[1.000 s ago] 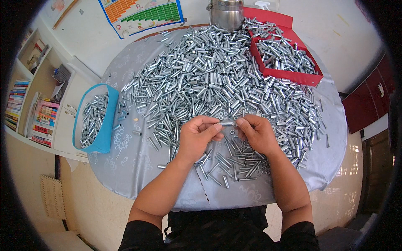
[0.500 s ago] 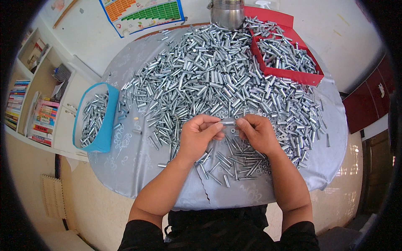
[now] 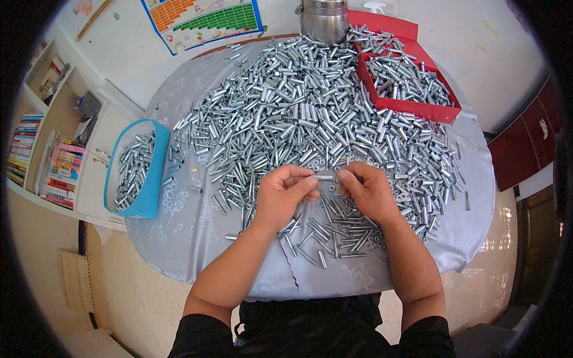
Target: The person repeatedly picks up small metal bolts and washers from a large pile on a table. They thread the washers onto the bolts by hand and place the assembled units back onto the table. The task involves continuous manual handling of hardware components without the use of tools.
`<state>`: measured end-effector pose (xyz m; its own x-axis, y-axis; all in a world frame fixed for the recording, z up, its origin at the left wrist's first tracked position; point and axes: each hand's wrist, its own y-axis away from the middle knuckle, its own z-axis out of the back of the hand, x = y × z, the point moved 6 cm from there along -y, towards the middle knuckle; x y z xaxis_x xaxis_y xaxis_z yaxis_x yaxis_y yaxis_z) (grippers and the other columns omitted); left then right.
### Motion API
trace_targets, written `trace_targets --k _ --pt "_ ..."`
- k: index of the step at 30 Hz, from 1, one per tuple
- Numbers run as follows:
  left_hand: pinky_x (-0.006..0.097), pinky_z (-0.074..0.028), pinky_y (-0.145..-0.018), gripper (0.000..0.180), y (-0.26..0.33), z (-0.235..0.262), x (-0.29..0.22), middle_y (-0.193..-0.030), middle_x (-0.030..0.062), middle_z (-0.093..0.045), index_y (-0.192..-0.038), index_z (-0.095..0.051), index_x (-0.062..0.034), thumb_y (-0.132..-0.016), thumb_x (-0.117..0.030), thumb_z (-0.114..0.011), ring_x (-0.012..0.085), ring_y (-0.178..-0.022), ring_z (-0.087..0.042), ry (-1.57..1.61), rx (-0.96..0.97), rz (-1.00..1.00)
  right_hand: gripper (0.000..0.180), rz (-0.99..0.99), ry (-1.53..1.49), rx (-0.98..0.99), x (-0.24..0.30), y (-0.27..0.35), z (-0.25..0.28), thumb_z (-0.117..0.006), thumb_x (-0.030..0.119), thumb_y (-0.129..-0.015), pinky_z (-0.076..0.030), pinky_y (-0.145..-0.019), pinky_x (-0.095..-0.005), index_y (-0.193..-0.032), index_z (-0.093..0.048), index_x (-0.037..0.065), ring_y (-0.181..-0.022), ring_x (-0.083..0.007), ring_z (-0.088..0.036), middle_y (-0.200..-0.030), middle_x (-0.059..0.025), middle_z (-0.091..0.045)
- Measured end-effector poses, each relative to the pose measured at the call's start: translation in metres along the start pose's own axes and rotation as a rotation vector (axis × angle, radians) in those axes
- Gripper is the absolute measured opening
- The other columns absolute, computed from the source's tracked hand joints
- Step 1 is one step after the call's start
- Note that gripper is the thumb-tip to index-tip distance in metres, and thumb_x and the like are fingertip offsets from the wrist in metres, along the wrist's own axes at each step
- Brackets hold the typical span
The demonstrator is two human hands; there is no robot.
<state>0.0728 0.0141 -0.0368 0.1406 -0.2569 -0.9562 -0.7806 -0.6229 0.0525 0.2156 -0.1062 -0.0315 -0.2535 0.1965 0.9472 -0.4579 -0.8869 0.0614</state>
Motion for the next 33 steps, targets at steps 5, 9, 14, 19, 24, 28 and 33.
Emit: trace_targets --k 5,9,14,19,24,28,33 --pt "0.027 -0.057 -0.063 0.015 -0.001 -0.001 0.0 -0.088 0.011 -0.07 -0.102 -0.062 0.0015 -0.088 -0.004 -0.064 0.0153 -0.071 -0.068 -0.001 0.0 0.008 0.026 0.204 -0.118 -0.062 0.015 0.0 0.0 -0.072 0.012 -0.083 -0.047 -0.066 -0.0268 -0.104 -0.062 0.001 -0.072 -0.0106 -0.057 -0.081 -0.004 -0.063" --pt "0.027 -0.056 -0.064 0.015 -0.001 -0.001 0.0 -0.088 0.0113 -0.07 -0.102 -0.062 0.0014 -0.088 -0.004 -0.065 0.0155 -0.07 -0.068 0.005 0.009 0.0 0.024 0.109 -0.1 -0.038 0.01 0.001 0.001 -0.07 0.013 -0.085 -0.047 -0.065 -0.0266 -0.103 -0.062 0.0 -0.072 -0.0105 -0.057 -0.08 -0.0043 -0.063" --pt "0.027 -0.056 -0.063 0.014 0.0 0.0 -0.001 -0.089 0.0116 -0.07 -0.101 -0.062 0.0015 -0.088 -0.004 -0.065 0.0155 -0.07 -0.068 0.017 0.011 -0.007 0.023 0.164 -0.084 -0.024 0.008 -0.001 -0.003 -0.068 0.015 -0.087 -0.046 -0.063 -0.0257 -0.102 -0.062 0.0 -0.071 -0.0096 -0.058 -0.079 -0.0043 -0.063" --pt "0.027 -0.056 -0.063 0.015 -0.001 -0.002 0.0 -0.088 0.0116 -0.07 -0.101 -0.062 0.0017 -0.088 -0.004 -0.065 0.0157 -0.07 -0.068 0.025 0.022 -0.014 0.015 0.253 -0.187 -0.144 0.024 0.003 -0.002 -0.067 0.014 -0.088 -0.046 -0.059 -0.0255 -0.093 -0.064 0.0 -0.066 -0.009 -0.056 -0.075 -0.0032 -0.062" --pt "0.027 -0.056 -0.063 0.014 0.001 -0.002 -0.001 -0.088 0.0118 -0.07 -0.101 -0.062 0.0016 -0.088 -0.005 -0.064 0.0159 -0.07 -0.068 0.014 0.013 0.011 0.016 0.12 -0.169 -0.052 0.011 0.001 0.0 -0.067 0.015 -0.088 -0.045 -0.058 -0.0258 -0.09 -0.065 -0.001 -0.064 -0.0092 -0.055 -0.072 -0.0023 -0.061" --pt "0.027 -0.056 -0.063 0.014 -0.001 -0.001 -0.001 -0.088 0.0117 -0.07 -0.101 -0.062 0.0015 -0.088 -0.005 -0.064 0.0162 -0.07 -0.068 0.042 0.015 -0.002 0.015 0.25 -0.203 -0.086 0.017 0.001 0.0 -0.068 0.013 -0.088 -0.045 -0.06 -0.0246 -0.091 -0.065 -0.001 -0.067 -0.0085 -0.056 -0.075 -0.0026 -0.062" --pt "0.027 -0.056 -0.063 0.014 0.0 -0.002 -0.003 -0.087 0.0112 -0.069 -0.101 -0.062 0.0012 -0.089 -0.006 -0.063 0.0164 -0.07 -0.068 0.007 0.013 -0.01 0.014 0.118 -0.268 -0.028 0.017 0.002 -0.001 -0.069 0.01 -0.086 -0.046 -0.065 -0.0235 -0.092 -0.064 -0.001 -0.072 -0.0077 -0.056 -0.08 -0.0032 -0.063"
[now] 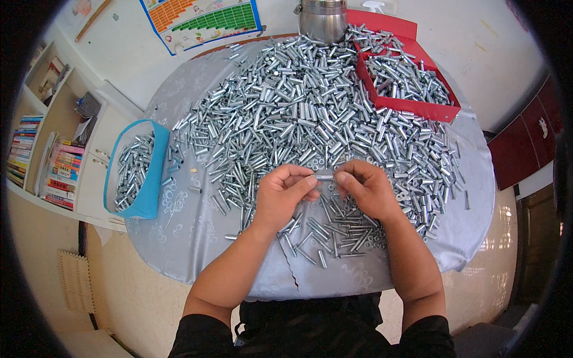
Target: The person repeatedly picks up small metal bolts and washers from a large pile on a table. They thread the washers onto the bolts by hand and place the assembled units back onto the table. The task involves continuous manual handling of hardware components without the use of tools.
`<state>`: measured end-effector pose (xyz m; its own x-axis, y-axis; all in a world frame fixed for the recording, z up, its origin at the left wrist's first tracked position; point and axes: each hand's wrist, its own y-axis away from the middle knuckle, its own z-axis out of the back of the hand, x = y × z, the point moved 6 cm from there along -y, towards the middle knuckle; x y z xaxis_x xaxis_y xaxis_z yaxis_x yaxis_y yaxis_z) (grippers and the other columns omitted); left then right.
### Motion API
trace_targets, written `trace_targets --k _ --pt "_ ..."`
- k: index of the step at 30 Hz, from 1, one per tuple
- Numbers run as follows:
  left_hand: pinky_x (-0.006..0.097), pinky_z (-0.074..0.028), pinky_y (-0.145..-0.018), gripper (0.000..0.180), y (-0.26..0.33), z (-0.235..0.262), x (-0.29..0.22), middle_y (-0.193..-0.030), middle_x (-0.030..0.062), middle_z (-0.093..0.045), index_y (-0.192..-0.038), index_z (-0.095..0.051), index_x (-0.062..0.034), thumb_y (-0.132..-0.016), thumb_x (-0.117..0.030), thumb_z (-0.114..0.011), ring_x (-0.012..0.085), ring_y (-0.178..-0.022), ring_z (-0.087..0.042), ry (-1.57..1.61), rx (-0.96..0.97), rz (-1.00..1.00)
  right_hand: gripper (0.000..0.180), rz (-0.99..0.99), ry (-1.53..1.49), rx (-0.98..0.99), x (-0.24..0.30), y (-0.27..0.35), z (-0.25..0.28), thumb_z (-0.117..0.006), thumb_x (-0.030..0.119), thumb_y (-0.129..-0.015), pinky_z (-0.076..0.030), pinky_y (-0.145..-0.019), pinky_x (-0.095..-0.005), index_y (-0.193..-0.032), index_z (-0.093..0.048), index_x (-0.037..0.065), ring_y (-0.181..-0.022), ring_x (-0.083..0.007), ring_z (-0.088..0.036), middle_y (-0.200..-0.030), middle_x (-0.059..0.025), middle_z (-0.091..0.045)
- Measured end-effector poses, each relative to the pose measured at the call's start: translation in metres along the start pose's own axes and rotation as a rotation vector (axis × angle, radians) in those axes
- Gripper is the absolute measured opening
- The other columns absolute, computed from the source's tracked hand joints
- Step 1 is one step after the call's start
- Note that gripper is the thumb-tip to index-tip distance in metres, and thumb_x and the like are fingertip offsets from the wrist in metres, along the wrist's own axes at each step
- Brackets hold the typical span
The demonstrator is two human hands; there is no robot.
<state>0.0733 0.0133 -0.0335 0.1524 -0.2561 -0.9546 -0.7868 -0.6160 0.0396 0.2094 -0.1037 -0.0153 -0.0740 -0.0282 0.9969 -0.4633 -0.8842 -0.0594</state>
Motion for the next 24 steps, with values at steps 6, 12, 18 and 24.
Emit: trace_targets --k 6,12,18,24 --pt "0.027 -0.056 -0.063 0.014 0.0 0.0 0.0 -0.087 0.011 -0.07 -0.1 -0.062 0.0009 -0.089 -0.006 -0.063 0.016 -0.07 -0.068 0.01 0.012 0.0 0.017 -0.12 0.099 0.061 -0.008 0.001 0.004 -0.071 0.009 -0.085 -0.048 -0.067 -0.0239 -0.097 -0.065 -0.001 -0.075 -0.0081 -0.058 -0.081 -0.0032 -0.063" --pt "0.027 -0.056 -0.063 0.014 0.0 -0.001 0.0 -0.088 0.011 -0.069 -0.101 -0.062 0.0008 -0.089 -0.006 -0.064 0.0161 -0.07 -0.068 0.028 0.017 0.001 0.017 0.017 0.037 0.04 -0.005 0.002 -0.001 -0.069 0.009 -0.086 -0.048 -0.062 -0.0247 -0.096 -0.065 -0.003 -0.069 -0.0099 -0.06 -0.077 -0.0049 -0.064" --pt "0.027 -0.056 -0.066 0.016 0.001 -0.003 -0.003 -0.088 0.0109 -0.069 -0.102 -0.061 0.0015 -0.087 -0.002 -0.065 0.0159 -0.073 -0.068 0.005 0.059 -0.011 0.014 -0.028 -0.041 0.061 0.001 0.002 0.0 -0.065 0.009 -0.089 -0.048 -0.061 -0.0247 -0.093 -0.065 -0.005 -0.067 -0.0106 -0.06 -0.075 -0.0055 -0.064" --pt "0.027 -0.056 -0.067 0.017 0.003 -0.006 -0.004 -0.089 0.0106 -0.069 -0.104 -0.061 0.0019 -0.088 -0.001 -0.064 0.0155 -0.073 -0.067 -0.06 0.05 -0.099 0.013 -0.036 -0.113 0.054 -0.004 -0.001 0.001 -0.063 0.008 -0.09 -0.049 -0.062 -0.024 -0.094 -0.064 -0.004 -0.068 -0.0113 -0.061 -0.077 -0.0065 -0.065"
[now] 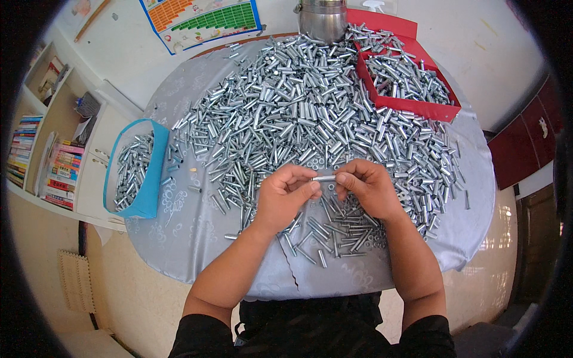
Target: The person repeatedly picks up small metal bolts and washers from a large pile on a table. They thread the washers onto the bolts by hand and place the assembled units back onto the table. The task involves continuous manual handling of hardware components without the use of tools.
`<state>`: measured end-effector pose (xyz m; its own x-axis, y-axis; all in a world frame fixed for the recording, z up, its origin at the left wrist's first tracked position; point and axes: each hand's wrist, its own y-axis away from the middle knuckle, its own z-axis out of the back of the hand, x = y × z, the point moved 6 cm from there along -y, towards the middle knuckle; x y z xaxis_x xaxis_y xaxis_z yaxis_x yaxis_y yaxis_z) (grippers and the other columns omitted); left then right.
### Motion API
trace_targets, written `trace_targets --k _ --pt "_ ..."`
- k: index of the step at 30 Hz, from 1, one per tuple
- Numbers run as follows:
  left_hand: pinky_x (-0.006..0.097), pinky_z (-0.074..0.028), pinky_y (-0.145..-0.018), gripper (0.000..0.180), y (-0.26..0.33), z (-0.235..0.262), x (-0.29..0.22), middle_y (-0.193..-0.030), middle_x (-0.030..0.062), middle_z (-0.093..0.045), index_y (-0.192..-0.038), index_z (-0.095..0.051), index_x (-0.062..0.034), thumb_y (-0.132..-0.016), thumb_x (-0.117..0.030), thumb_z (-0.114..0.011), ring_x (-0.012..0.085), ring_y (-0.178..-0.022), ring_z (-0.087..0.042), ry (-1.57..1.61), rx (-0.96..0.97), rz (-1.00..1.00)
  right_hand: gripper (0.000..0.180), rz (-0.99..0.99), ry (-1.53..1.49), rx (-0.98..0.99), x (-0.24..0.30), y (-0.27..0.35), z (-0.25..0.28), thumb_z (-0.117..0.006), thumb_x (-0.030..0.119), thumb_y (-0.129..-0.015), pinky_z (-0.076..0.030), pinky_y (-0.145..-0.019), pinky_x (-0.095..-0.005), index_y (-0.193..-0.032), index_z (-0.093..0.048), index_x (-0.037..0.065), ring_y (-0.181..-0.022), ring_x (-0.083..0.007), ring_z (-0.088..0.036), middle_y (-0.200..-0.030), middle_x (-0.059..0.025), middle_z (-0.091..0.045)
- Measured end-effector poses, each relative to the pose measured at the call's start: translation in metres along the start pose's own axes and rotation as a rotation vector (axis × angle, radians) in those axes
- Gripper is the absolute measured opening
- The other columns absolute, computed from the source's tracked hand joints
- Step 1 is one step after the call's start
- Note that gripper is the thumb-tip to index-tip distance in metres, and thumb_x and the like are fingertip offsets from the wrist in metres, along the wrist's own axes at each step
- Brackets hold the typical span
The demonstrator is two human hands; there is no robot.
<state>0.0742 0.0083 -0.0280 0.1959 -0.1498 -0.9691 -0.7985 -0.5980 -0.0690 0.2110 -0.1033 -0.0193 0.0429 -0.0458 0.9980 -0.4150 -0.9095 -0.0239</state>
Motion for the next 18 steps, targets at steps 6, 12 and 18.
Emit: trace_targets --k 6,12,18 --pt "0.026 -0.055 -0.066 0.02 0.0 0.004 0.005 -0.092 0.01 -0.068 -0.108 -0.061 0.0016 -0.089 -0.005 -0.064 0.0141 -0.074 -0.066 0.01 -0.015 0.142 0.015 0.072 -0.003 -0.031 0.004 0.001 -0.001 -0.06 0.007 -0.092 -0.051 -0.068 -0.0258 -0.101 -0.061 -0.005 -0.072 -0.0136 -0.062 -0.081 -0.0077 -0.065" --pt "0.025 -0.055 -0.065 0.02 0.001 0.002 0.003 -0.09 0.0092 -0.068 -0.108 -0.062 0.0013 -0.09 -0.008 -0.063 0.0132 -0.072 -0.065 -0.044 -0.023 0.028 0.015 0.049 -0.017 -0.047 0.001 0.0 0.001 -0.064 0.006 -0.089 -0.051 -0.067 -0.0245 -0.1 -0.063 -0.005 -0.074 -0.0123 -0.063 -0.084 -0.007 -0.065" --pt "0.025 -0.054 -0.066 0.022 0.0 0.002 0.006 -0.092 0.0094 -0.068 -0.11 -0.06 0.0017 -0.09 -0.006 -0.063 0.0125 -0.073 -0.065 -0.042 0.01 0.148 0.014 0.067 -0.012 -0.059 0.003 0.001 0.002 -0.064 0.005 -0.089 -0.051 -0.067 -0.0247 -0.1 -0.063 -0.005 -0.073 -0.0122 -0.062 -0.085 -0.0065 -0.065"
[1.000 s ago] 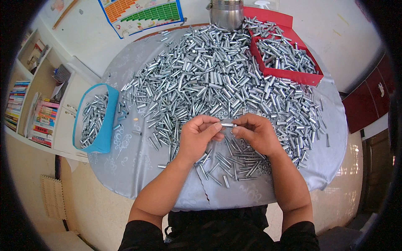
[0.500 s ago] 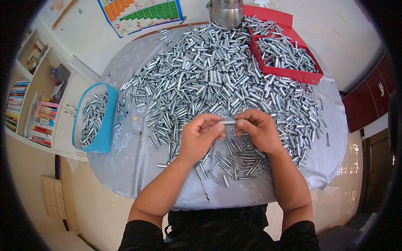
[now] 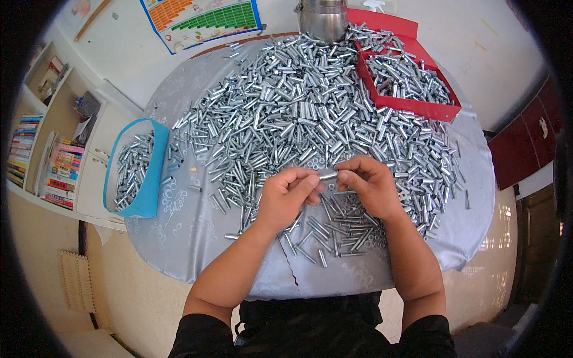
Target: The person repeatedly picks up small metal bolts and washers from a large pile on a table. They thread the washers onto the bolts by hand and place the assembled units back onto the table. The task involves continuous manual handling of hardware components without the use of tools.
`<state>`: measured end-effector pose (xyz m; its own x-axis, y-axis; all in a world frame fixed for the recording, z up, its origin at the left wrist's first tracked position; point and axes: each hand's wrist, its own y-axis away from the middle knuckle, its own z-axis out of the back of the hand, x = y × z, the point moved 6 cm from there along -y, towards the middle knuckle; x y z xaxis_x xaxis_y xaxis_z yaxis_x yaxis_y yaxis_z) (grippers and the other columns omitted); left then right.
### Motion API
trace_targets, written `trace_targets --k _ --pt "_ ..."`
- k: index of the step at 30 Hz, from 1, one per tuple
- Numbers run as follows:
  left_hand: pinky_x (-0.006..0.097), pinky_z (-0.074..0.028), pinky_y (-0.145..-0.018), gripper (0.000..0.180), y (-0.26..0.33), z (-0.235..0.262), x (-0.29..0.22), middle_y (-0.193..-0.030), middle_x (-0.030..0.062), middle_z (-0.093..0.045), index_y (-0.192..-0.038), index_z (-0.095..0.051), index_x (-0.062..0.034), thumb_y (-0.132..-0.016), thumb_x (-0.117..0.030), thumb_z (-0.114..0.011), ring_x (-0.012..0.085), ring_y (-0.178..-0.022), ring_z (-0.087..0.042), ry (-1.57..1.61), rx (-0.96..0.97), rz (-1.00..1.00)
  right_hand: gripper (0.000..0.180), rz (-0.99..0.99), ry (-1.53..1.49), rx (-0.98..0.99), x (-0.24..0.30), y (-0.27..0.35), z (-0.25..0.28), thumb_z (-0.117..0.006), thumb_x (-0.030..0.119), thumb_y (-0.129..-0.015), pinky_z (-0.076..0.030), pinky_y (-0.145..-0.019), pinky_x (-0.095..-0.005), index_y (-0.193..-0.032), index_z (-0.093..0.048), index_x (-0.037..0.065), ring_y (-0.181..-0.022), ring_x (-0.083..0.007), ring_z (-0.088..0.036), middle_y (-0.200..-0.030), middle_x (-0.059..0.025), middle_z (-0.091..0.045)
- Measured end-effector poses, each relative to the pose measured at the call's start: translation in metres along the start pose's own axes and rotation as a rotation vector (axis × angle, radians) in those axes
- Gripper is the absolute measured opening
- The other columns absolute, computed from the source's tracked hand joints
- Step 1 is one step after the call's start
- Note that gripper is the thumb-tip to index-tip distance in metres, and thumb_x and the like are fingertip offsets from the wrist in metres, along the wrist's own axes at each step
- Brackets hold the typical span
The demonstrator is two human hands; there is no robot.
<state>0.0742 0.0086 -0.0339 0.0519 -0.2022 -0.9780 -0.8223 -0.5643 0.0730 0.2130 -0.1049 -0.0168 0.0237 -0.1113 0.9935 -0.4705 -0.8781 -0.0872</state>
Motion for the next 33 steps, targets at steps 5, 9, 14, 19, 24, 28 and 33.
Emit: trace_targets --k 5,9,14,19,24,28,33 --pt "0.024 -0.053 -0.063 0.022 0.002 -0.001 -0.005 -0.091 0.0098 -0.068 -0.111 -0.06 0.0018 -0.091 -0.008 -0.061 0.0121 -0.072 -0.065 -0.003 -0.052 -0.124 0.014 -0.012 -0.016 0.001 -0.001 0.0 -0.002 -0.064 0.003 -0.089 -0.051 -0.068 -0.025 -0.1 -0.062 -0.005 -0.075 -0.0123 -0.062 -0.086 -0.006 -0.065" --pt "0.024 -0.052 -0.061 0.022 0.001 -0.001 -0.001 -0.092 0.0098 -0.068 -0.111 -0.06 0.0017 -0.091 -0.008 -0.061 0.0114 -0.071 -0.064 -0.01 -0.004 0.004 0.014 0.01 -0.009 0.005 0.001 0.001 -0.001 -0.064 0.004 -0.089 -0.051 -0.069 -0.0248 -0.101 -0.063 -0.004 -0.076 -0.0121 -0.062 -0.087 -0.0061 -0.065" --pt "0.024 -0.052 -0.061 0.022 0.003 -0.001 -0.006 -0.091 0.0095 -0.068 -0.111 -0.061 0.0018 -0.091 -0.008 -0.061 0.0116 -0.07 -0.064 -0.038 -0.052 -0.136 0.016 0.001 -0.005 0.004 0.0 0.0 -0.003 -0.064 0.004 -0.089 -0.051 -0.07 -0.0245 -0.102 -0.063 -0.004 -0.077 -0.0119 -0.062 -0.088 -0.0063 -0.066" --pt "0.025 -0.054 -0.063 0.02 0.002 0.0 -0.002 -0.091 0.0092 -0.069 -0.109 -0.063 0.0016 -0.09 -0.005 -0.061 0.0125 -0.072 -0.065 -0.018 -0.034 -0.02 0.015 0.014 0.027 -0.007 0.004 0.001 -0.002 -0.062 0.005 -0.09 -0.051 -0.07 -0.0254 -0.102 -0.062 -0.004 -0.075 -0.0131 -0.063 -0.084 -0.0071 -0.065" --pt "0.025 -0.055 -0.065 0.02 0.004 0.002 -0.003 -0.092 0.0092 -0.069 -0.108 -0.063 0.0014 -0.089 -0.004 -0.062 0.013 -0.073 -0.066 -0.052 -0.084 -0.123 0.017 -0.007 0.002 0.0 0.0 0.0 -0.001 -0.065 0.004 -0.089 -0.051 -0.071 -0.0251 -0.103 -0.063 -0.004 -0.077 -0.0125 -0.063 -0.088 -0.0062 -0.065" --pt "0.025 -0.055 -0.065 0.02 0.003 0.0 -0.006 -0.092 0.0091 -0.069 -0.108 -0.063 0.0016 -0.089 -0.003 -0.063 0.0131 -0.073 -0.066 -0.084 -0.082 -0.15 0.018 -0.009 -0.019 -0.004 0.001 0.0 -0.002 -0.066 0.005 -0.088 -0.052 -0.071 -0.0251 -0.104 -0.063 -0.004 -0.077 -0.0122 -0.063 -0.09 -0.006 -0.065" --pt "0.025 -0.054 -0.064 0.019 0.003 -0.001 -0.004 -0.092 0.0094 -0.069 -0.107 -0.063 0.0019 -0.089 -0.004 -0.062 0.0131 -0.073 -0.066 -0.038 -0.08 -0.137 0.017 -0.06 -0.036 -0.004 0.0 0.0 -0.002 -0.065 0.006 -0.089 -0.052 -0.069 -0.025 -0.103 -0.063 -0.004 -0.076 -0.0117 -0.063 -0.089 -0.006 -0.065"
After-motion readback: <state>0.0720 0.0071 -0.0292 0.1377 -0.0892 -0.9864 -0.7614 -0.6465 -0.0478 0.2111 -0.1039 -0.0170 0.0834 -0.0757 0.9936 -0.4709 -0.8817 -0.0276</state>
